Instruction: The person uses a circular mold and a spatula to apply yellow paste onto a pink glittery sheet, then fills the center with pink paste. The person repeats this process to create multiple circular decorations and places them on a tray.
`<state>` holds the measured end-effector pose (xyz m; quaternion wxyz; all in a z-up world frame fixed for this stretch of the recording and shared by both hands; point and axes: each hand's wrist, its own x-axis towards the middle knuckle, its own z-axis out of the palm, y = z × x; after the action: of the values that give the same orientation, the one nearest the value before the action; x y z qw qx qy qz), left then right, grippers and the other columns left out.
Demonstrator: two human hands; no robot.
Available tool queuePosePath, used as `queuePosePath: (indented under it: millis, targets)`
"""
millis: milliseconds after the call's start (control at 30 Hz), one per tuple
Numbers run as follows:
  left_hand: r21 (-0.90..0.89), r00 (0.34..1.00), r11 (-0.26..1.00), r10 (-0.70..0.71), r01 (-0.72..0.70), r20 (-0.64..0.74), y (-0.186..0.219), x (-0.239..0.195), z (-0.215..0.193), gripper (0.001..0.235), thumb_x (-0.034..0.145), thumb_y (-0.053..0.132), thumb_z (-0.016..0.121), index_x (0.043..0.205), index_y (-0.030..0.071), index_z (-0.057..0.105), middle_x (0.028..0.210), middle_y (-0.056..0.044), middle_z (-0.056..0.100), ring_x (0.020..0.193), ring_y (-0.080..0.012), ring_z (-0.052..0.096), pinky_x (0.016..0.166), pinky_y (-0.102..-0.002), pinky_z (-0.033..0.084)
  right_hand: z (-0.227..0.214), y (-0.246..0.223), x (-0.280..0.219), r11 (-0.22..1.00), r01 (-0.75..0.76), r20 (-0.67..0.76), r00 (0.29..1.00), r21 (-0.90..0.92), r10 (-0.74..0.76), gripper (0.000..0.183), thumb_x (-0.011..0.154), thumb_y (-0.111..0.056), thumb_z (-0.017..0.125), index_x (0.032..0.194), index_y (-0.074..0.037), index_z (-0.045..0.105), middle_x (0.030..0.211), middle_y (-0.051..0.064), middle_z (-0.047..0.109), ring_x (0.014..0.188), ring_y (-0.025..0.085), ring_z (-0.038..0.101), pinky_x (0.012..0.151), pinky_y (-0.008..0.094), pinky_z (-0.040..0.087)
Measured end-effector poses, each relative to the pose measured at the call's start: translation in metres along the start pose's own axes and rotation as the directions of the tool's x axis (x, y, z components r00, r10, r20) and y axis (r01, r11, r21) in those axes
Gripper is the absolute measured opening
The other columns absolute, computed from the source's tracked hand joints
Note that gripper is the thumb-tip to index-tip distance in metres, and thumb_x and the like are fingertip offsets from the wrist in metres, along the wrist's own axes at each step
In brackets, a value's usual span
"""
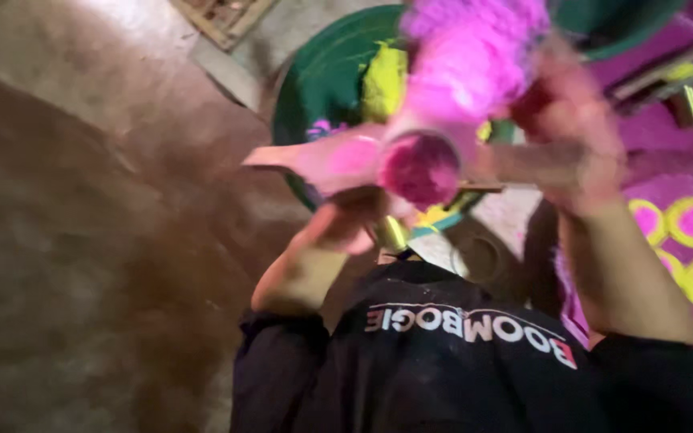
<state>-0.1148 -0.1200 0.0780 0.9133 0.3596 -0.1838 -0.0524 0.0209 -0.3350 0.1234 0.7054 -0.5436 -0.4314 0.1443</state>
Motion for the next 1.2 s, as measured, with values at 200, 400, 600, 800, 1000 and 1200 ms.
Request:
queuePosePath:
  millis: [200, 400, 600, 800, 1000, 1200]
  targets:
    - [0.164, 0.761, 0.755, -0.648, 0.635, 0.041, -0.088, 0.047, 0.088, 0.03, 0.085, 0.012, 0.071, 0.113, 0.003, 0.067, 0.097, -0.01, 0.071, 0.08, -0.0205, 0.068, 0.066, -0.036, 0.055, -0.044, -0.057, -0.129, 0.789, 0.157, -0.4, 0.909, 0.594, 0.12, 0.097, 0.098, -0.067, 0.059, 0.155, 0.005, 0.031, 0.114, 0.03, 0.064, 0.093, 0.034, 0.069, 0.074, 0.045, 0.059]
    - [0.828, 0.822, 0.552, -0.513, 0.096, 0.247, -0.12, 0.078, 0.133, 0.032, 0.09, 0.026, 0.075, 0.115, 0.006, 0.069, 0.101, -0.009, 0.072, 0.088, -0.0199, 0.069, 0.073, -0.037, 0.056, -0.066, -0.135, -0.218, 0.965, 0.021, -0.5, 0.852, -0.26, -0.154, 0.074, 0.102, -0.046, 0.073, 0.151, -0.007, 0.034, 0.127, 0.027, 0.059, 0.093, 0.032, 0.068, 0.069, 0.041, 0.059]
    - [0.906, 0.716, 0.374, -0.575, -0.199, 0.395, -0.163, 0.066, 0.166, 0.033, 0.093, 0.031, 0.07, 0.12, 0.014, 0.069, 0.107, -0.006, 0.072, 0.095, -0.0202, 0.07, 0.079, -0.037, 0.054, -0.054, -0.178, -0.283, 0.426, 0.151, 0.017, 0.953, -0.892, -0.302, 0.035, 0.087, -0.03, 0.075, 0.104, -0.013, 0.05, 0.119, 0.033, 0.062, 0.089, 0.038, 0.071, 0.065, 0.043, 0.059]
    - [0.901, 0.587, 0.195, -0.701, -0.387, 0.404, -0.222, 0.052, 0.189, 0.034, 0.095, 0.037, 0.066, 0.125, 0.022, 0.068, 0.112, -0.004, 0.072, 0.102, -0.0205, 0.07, 0.085, -0.037, 0.053, -0.025, -0.178, -0.318, 0.486, -0.067, -0.173, 0.969, -0.871, -0.176, 0.036, 0.095, -0.031, 0.071, 0.115, -0.009, 0.051, 0.135, 0.032, 0.059, 0.107, 0.041, 0.071, 0.084, 0.043, 0.06]
    - [0.863, 0.582, 0.405, -0.638, -0.302, 0.503, -0.252, 0.081, 0.195, 0.04, 0.097, 0.036, 0.069, 0.126, 0.01, 0.065, 0.124, -0.015, 0.067, 0.114, -0.03, 0.065, 0.098, -0.041, 0.052, -0.055, -0.176, -0.354, 0.769, -0.37, -0.424, 0.894, -0.521, 0.142, 0.09, 0.094, -0.052, 0.071, 0.157, -0.002, 0.029, 0.156, 0.027, 0.034, 0.145, 0.038, 0.037, 0.119, 0.045, 0.034]
    - [0.986, 0.903, 0.165, -0.419, -0.027, 0.095, -0.257, 0.095, 0.176, 0.056, 0.077, 0.027, 0.08, 0.124, 0.003, 0.062, 0.129, -0.019, 0.063, 0.126, -0.0343, 0.06, 0.111, -0.042, 0.049, -0.084, -0.159, -0.423, 0.807, -0.497, -0.188, 0.802, 0.319, 0.568, 0.079, 0.089, -0.03, 0.077, 0.153, 0.0, 0.041, 0.13, 0.016, 0.061, 0.126, 0.029, 0.06, 0.109, 0.043, 0.046]
